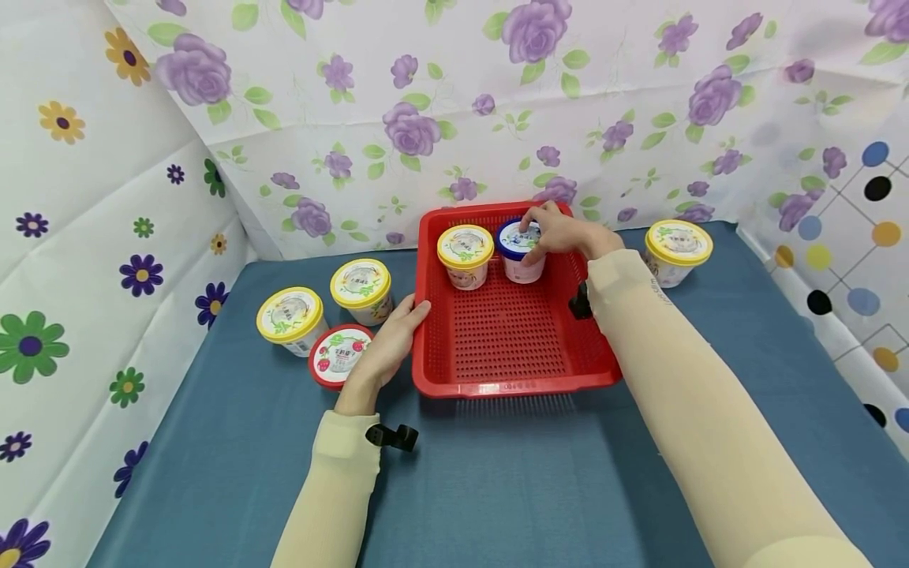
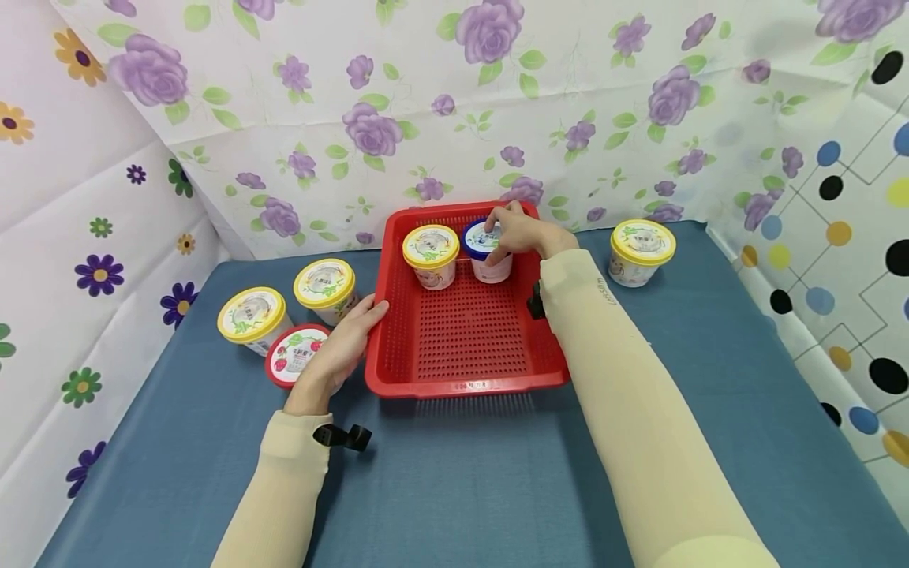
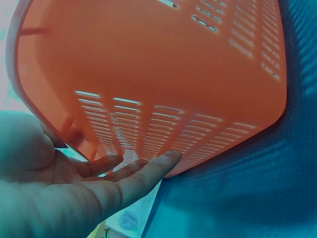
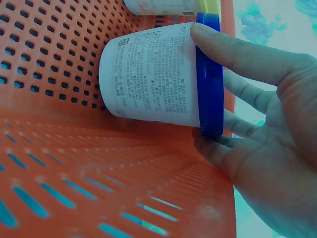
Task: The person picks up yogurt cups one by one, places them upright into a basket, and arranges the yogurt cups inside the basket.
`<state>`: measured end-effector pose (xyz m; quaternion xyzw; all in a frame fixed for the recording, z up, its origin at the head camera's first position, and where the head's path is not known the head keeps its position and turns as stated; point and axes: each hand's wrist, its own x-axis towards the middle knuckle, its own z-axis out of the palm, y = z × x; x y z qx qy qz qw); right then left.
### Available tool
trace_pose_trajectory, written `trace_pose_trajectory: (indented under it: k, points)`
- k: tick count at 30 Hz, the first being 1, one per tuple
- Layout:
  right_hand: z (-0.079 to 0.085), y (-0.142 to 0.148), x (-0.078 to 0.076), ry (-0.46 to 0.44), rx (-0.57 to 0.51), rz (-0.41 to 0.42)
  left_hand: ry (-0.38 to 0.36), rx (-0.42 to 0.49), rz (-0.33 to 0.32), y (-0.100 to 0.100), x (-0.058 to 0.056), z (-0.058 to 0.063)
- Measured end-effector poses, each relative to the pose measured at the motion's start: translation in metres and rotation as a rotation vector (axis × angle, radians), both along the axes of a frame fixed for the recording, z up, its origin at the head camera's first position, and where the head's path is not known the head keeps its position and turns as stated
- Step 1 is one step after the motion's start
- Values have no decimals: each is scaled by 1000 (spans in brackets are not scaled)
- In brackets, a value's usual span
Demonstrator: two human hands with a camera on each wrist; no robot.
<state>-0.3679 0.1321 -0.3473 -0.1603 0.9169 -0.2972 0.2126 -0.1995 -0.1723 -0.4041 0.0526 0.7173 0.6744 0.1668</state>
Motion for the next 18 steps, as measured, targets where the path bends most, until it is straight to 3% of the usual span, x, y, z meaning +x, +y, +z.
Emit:
trace_pose_trajectory:
  k: [18]
  points:
    - [3, -3, 2, -9, 45, 16, 5, 1, -7, -1, 1, 1]
